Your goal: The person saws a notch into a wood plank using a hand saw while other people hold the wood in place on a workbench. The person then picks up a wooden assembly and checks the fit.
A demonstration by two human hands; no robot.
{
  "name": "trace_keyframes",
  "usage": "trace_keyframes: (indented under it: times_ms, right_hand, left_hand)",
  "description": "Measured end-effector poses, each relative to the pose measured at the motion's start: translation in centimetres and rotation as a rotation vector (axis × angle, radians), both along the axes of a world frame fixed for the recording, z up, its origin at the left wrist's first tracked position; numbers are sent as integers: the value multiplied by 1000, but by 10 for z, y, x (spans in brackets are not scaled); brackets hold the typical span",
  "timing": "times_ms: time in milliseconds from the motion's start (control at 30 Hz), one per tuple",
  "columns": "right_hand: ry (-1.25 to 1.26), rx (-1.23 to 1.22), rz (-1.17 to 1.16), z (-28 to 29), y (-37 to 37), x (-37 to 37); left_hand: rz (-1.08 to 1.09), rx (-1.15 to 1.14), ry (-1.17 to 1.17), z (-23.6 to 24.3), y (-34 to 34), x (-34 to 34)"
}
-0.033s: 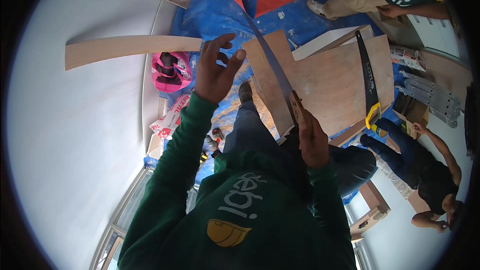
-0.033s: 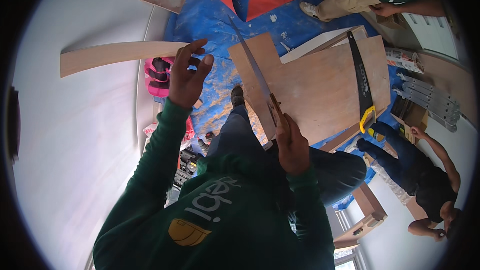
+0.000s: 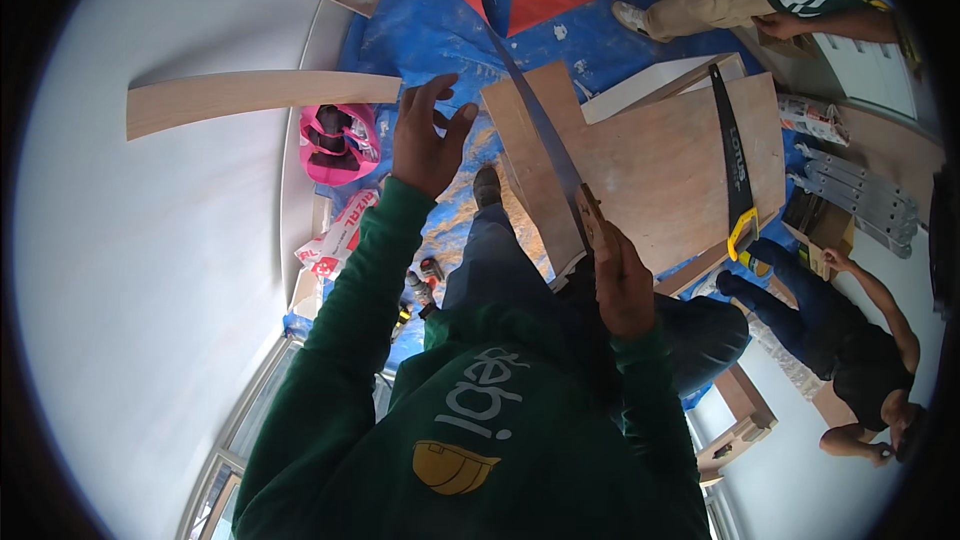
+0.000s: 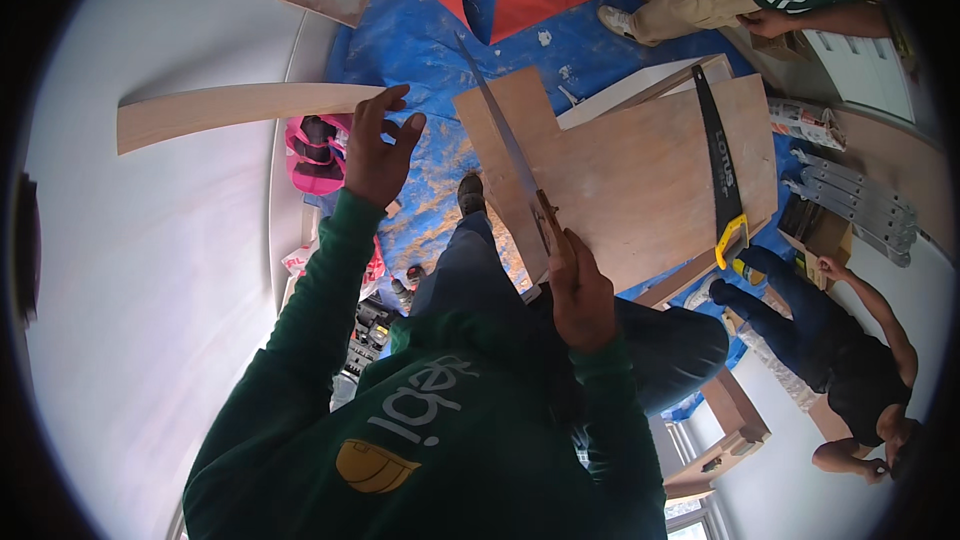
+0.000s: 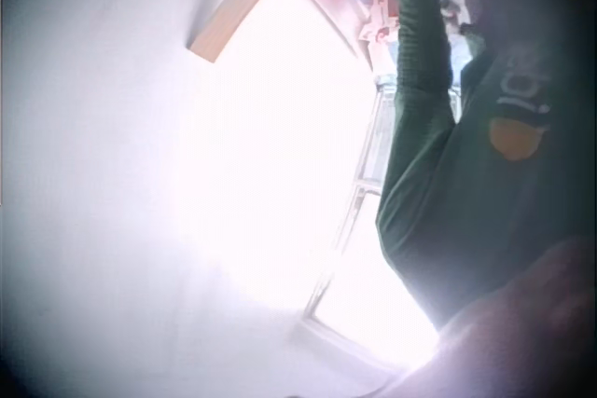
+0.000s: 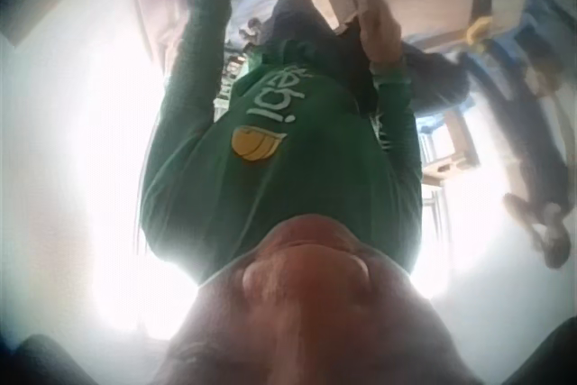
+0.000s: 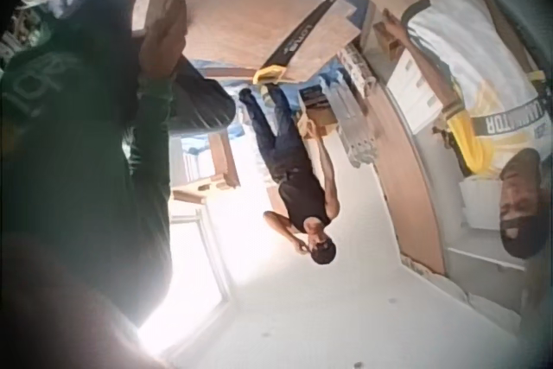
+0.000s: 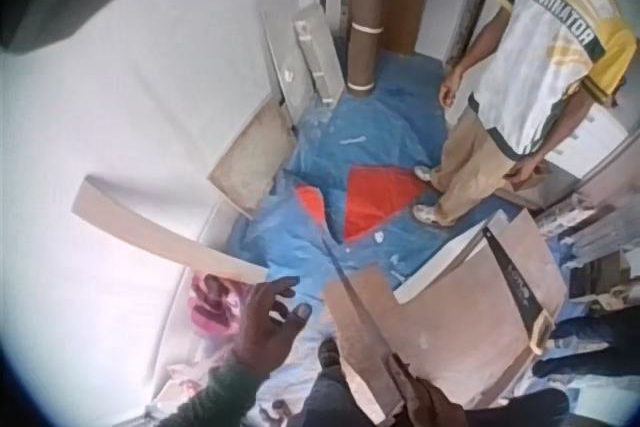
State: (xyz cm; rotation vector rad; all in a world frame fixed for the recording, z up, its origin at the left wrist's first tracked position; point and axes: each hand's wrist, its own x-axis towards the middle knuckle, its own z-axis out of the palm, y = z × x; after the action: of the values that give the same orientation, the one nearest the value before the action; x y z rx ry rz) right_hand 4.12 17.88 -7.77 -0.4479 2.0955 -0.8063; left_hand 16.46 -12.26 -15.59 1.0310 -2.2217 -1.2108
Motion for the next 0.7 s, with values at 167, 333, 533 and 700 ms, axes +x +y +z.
trace_keyframes:
  times_ms: [167,333,533,700]
  right_hand:
    - [148,-47,54,-15,-6,-4]
    - [169,-8,73,-26,-8,-14]
    - [198,20,93,-35,2,-19]
    - [186,27,95,-30,0,-15]
  left_hand:
    - [-149,-58,-426,-136,29,-10]
    - [-303,132,-719,-179,49,-46]
    - [-281,121,-877,-197,59,-78]
    - [-196,20,-920,-227,68,-78]
